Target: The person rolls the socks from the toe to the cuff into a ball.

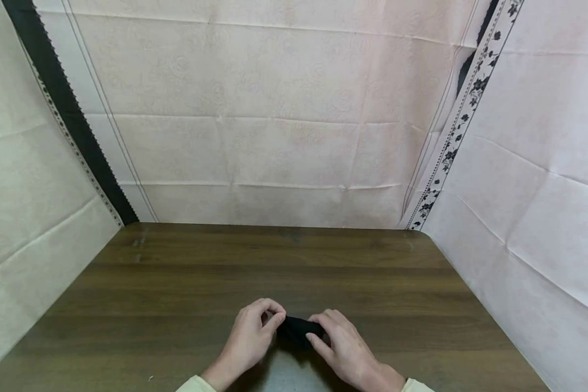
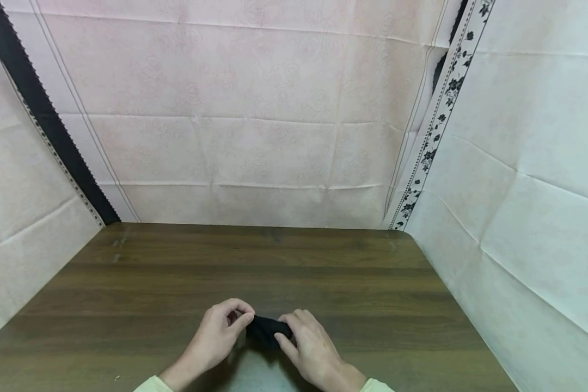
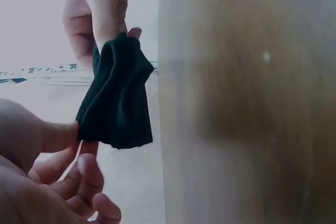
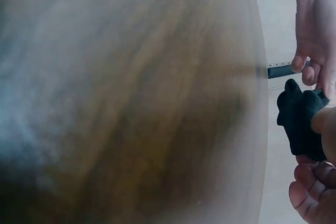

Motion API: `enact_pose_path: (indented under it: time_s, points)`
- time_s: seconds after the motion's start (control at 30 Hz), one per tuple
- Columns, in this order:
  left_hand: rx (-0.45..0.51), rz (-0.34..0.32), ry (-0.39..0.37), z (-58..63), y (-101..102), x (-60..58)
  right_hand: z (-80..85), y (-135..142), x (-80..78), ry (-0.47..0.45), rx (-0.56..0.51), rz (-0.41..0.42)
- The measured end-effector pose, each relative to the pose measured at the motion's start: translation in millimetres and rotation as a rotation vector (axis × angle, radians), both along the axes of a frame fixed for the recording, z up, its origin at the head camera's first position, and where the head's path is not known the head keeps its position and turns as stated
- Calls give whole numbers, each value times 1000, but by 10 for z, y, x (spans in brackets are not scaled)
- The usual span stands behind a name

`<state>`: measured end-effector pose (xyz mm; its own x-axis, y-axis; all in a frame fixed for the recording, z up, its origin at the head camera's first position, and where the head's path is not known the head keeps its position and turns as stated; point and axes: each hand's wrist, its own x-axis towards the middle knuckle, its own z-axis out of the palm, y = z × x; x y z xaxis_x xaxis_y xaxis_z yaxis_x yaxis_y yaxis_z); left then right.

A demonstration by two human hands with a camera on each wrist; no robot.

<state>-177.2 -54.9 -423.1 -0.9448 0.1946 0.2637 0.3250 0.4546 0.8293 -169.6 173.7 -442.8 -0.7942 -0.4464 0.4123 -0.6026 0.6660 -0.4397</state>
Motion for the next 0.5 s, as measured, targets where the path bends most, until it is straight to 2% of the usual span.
enact_pose_path:
  time_s: [0.17, 0.27, 0.4, 0.5]
  points:
    - [147, 22, -12, -17, 57, 13, 6, -19, -11, 30, 14, -4]
    - [243, 16, -47, -14, 93, 19, 13, -27, -21, 32, 24, -16]
    - [384, -40, -156, 6, 119, 37, 23, -19, -40, 33, 24, -42]
    - [445, -84, -212, 7, 125, 49, 23, -4, -66, 59, 10, -66]
